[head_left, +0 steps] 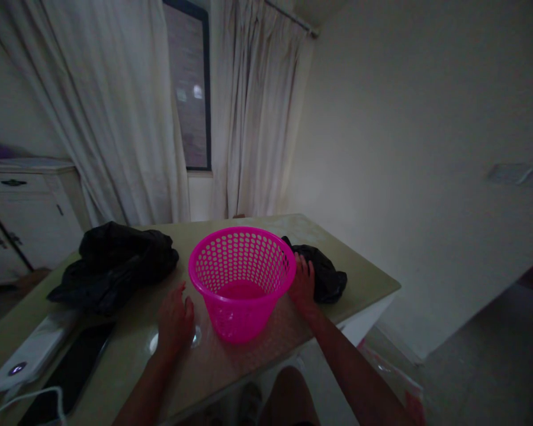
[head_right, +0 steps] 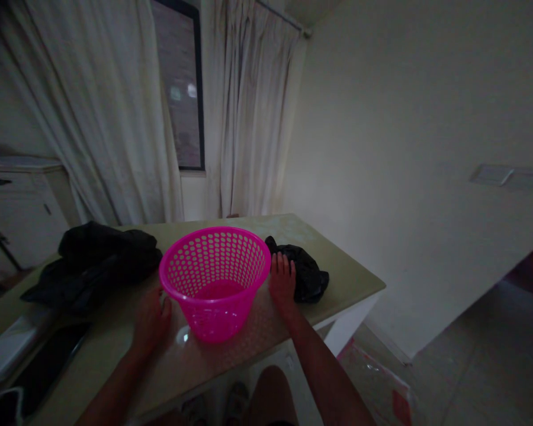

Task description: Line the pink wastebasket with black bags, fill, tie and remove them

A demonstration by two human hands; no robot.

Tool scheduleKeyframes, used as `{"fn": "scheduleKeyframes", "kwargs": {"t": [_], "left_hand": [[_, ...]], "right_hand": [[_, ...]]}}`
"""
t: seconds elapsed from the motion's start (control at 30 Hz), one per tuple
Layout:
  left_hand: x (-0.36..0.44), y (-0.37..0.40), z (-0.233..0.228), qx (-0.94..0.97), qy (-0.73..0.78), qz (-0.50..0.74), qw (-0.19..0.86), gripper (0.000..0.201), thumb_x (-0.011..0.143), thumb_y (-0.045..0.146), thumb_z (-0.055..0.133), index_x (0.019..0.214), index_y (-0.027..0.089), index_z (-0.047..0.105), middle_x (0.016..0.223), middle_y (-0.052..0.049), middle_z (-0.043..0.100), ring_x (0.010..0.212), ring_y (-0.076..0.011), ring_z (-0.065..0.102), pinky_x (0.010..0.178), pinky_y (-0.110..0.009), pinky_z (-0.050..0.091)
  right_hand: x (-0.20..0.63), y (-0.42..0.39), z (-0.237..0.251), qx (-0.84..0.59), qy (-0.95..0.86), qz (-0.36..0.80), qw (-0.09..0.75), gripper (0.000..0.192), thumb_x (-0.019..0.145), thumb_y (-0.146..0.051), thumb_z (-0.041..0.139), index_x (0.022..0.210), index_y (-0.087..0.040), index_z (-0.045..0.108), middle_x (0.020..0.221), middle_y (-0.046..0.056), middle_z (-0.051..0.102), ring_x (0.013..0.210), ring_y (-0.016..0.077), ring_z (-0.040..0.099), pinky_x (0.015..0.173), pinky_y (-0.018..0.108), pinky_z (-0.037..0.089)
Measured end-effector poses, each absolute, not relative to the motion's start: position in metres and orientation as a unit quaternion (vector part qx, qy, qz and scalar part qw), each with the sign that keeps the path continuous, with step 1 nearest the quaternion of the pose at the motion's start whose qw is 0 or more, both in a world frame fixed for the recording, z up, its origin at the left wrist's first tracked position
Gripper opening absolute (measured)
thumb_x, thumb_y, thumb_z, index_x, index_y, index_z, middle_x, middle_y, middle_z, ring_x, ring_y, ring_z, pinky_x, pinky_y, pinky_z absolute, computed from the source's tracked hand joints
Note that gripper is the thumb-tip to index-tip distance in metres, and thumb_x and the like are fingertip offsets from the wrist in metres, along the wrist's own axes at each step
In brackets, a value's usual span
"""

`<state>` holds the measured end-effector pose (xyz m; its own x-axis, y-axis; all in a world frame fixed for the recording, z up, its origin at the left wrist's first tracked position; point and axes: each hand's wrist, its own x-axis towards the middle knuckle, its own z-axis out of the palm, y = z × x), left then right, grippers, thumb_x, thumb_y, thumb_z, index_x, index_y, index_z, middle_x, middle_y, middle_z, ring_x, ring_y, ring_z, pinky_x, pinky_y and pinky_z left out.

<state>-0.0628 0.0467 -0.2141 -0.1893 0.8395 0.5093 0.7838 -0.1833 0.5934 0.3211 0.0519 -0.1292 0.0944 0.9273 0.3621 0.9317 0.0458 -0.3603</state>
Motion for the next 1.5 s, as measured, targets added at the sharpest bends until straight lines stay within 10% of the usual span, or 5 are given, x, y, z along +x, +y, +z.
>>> {"fn": "scheduleKeyframes", "kwargs": {"t": [0.23,0.43,0.7,1.13,1.5], "left_hand": [[-0.063,0.047,-0.205,0.596,0.646,0.463,0.117,0.052,0.099,0.039,0.04,0.139,0.013,0.062,0.128,-0.022,0.073,0.113,-0.0374,0.074,0.103,-0.055,0.058],[-0.063,0.044,-0.197,0.537,0.649,0.507,0.186,0.052,0.092,0.04,0.049,0.132,0.012,0.066,0.125,-0.023,0.074,0.104,-0.0384,0.075,0.098,-0.056,0.058],[-0.074,0.051,-0.165,0.433,0.63,0.596,0.245,0.035,0.081,0.036,0.057,0.11,0.021,0.067,0.11,-0.015,0.078,0.095,-0.0319,0.076,0.085,-0.047,0.063],[-0.042,0.034,0.03,0.564,0.443,0.667,0.201,0.033,0.093,0.041,0.06,0.114,0.019,0.072,0.103,-0.008,0.081,0.091,-0.0228,0.075,0.084,-0.036,0.058],[-0.006,0.068,0.032,0.786,0.45,0.39,0.165,0.025,0.083,0.039,0.074,0.101,0.022,0.073,0.093,-0.007,0.081,0.083,-0.026,0.075,0.072,-0.035,0.053]], "right_hand": [[0.421,0.058,-0.055,-0.792,-0.518,-0.001,0.325,0.032,0.088,-0.017,0.061,0.117,-0.019,0.074,0.119,0.018,0.078,0.116,0.0332,0.073,0.103,0.043,0.055],[0.433,0.057,0.099,-0.603,-0.52,-0.035,0.604,0.044,0.068,-0.033,0.08,0.11,-0.018,0.076,0.106,0.01,0.08,0.102,0.0291,0.073,0.099,0.045,0.058],[0.338,0.076,0.233,-0.495,-0.693,-0.032,0.523,0.043,0.069,-0.037,0.09,0.103,-0.015,0.076,0.094,0.007,0.075,0.092,0.0258,0.071,0.096,0.049,0.058],[0.195,0.119,0.142,-0.437,-0.844,0.152,0.271,0.044,0.068,-0.027,0.089,0.099,-0.018,0.059,0.094,-0.001,0.062,0.089,0.0181,0.058,0.079,0.03,0.045],[0.224,0.099,0.096,-0.339,-0.854,0.339,0.204,0.047,0.069,-0.031,0.094,0.109,-0.018,0.071,0.108,0.003,0.076,0.1,0.0204,0.071,0.091,0.033,0.055]]}}
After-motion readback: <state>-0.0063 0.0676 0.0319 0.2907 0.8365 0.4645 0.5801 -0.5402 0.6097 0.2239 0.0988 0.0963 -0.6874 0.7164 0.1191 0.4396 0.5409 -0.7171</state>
